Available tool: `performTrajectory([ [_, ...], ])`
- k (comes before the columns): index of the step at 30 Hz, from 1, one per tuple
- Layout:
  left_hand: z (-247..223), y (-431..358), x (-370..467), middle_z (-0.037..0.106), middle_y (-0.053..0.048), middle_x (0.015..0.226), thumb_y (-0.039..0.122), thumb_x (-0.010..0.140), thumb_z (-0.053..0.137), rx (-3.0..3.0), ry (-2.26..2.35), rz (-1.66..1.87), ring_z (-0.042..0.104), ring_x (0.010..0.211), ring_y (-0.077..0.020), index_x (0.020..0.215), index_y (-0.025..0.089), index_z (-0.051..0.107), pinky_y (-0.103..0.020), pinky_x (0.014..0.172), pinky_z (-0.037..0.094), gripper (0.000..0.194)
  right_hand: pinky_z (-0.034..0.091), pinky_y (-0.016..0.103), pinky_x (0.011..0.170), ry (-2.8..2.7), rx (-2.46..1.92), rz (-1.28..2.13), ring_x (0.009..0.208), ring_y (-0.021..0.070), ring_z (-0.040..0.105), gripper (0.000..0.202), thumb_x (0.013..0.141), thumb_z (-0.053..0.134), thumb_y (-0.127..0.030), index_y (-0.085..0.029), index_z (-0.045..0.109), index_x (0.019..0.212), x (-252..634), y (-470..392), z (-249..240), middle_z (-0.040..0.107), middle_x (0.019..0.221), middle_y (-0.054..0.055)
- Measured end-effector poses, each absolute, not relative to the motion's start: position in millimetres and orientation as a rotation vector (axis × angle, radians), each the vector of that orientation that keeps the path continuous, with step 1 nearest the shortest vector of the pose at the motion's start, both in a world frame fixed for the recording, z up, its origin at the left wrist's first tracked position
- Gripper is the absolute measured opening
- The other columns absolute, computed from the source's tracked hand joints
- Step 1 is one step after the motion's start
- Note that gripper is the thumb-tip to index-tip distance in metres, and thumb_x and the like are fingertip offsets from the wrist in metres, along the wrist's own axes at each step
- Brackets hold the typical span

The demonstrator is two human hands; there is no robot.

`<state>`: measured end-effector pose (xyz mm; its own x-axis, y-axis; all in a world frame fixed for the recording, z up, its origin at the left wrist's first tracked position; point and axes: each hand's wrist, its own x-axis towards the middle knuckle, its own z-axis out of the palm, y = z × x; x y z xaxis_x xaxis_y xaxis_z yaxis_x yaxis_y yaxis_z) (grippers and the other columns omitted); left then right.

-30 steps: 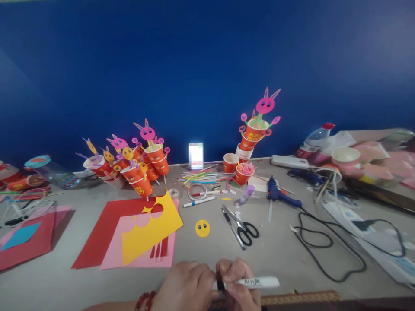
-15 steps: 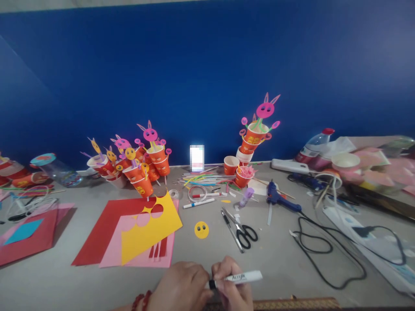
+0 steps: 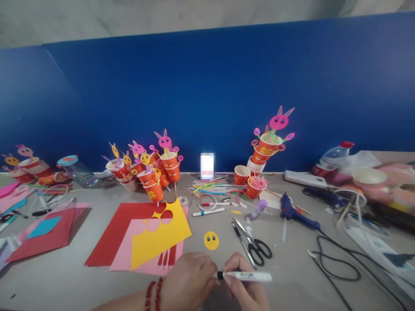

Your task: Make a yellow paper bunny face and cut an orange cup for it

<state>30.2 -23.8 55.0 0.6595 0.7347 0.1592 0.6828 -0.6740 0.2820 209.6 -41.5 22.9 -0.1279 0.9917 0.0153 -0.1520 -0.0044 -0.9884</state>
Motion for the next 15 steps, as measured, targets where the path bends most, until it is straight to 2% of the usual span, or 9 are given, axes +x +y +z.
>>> performTrajectory([
  [6, 39, 3, 16, 0.068, -0.003, 0.094, 0.042, 0.092, 0.063, 2.555, 1.225, 0.643, 0.063, 0.084, -0.0209, 0.098, 0.02, 0.057, -0.03, 0.074, 0.047, 0.024, 0.041, 0.023, 0.049, -1.439, -1.054, 1.11, 0.051, 0.0134, 0.052, 0.032, 0.091, 0.058, -0.048, -0.019, 0.064, 0.08, 232, -15, 36, 0.057, 0.063, 0.0],
  [9, 34, 21, 3, 0.065, -0.003, 0.087, 0.033, 0.097, 0.055, 2.527, 1.375, 0.619, 0.061, 0.079, -0.0202, 0.091, 0.019, 0.057, -0.03, 0.071, 0.046, 0.016, 0.044, 0.023, 0.05, -1.596, -1.107, 0.855, 0.054, 0.0153, 0.056, 0.026, 0.095, 0.054, -0.042, -0.02, 0.066, 0.089, 249, 3, 40, 0.06, 0.063, 0.001],
  [11, 33, 30, -5, 0.063, -0.003, 0.082, 0.026, 0.1, 0.046, 2.546, 1.409, 0.629, 0.06, 0.078, -0.02, 0.086, 0.019, 0.057, -0.031, 0.072, 0.046, 0.019, 0.047, 0.023, 0.052, -1.714, -1.131, 0.678, 0.054, 0.0156, 0.059, 0.021, 0.094, 0.054, -0.037, -0.021, 0.067, 0.093, 258, 13, 40, 0.063, 0.067, 0.001],
  [15, 33, 38, -13, 0.062, -0.004, 0.084, 0.021, 0.101, 0.04, 2.545, 1.449, 0.7, 0.059, 0.081, -0.0201, 0.087, 0.02, 0.057, -0.032, 0.075, 0.047, 0.022, 0.054, 0.026, 0.07, -1.919, -1.139, 0.375, 0.079, 0.0208, 0.071, 0.02, 0.093, 0.052, -0.026, -0.023, 0.066, 0.107, 269, 25, 36, 0.074, 0.092, 0.008],
])
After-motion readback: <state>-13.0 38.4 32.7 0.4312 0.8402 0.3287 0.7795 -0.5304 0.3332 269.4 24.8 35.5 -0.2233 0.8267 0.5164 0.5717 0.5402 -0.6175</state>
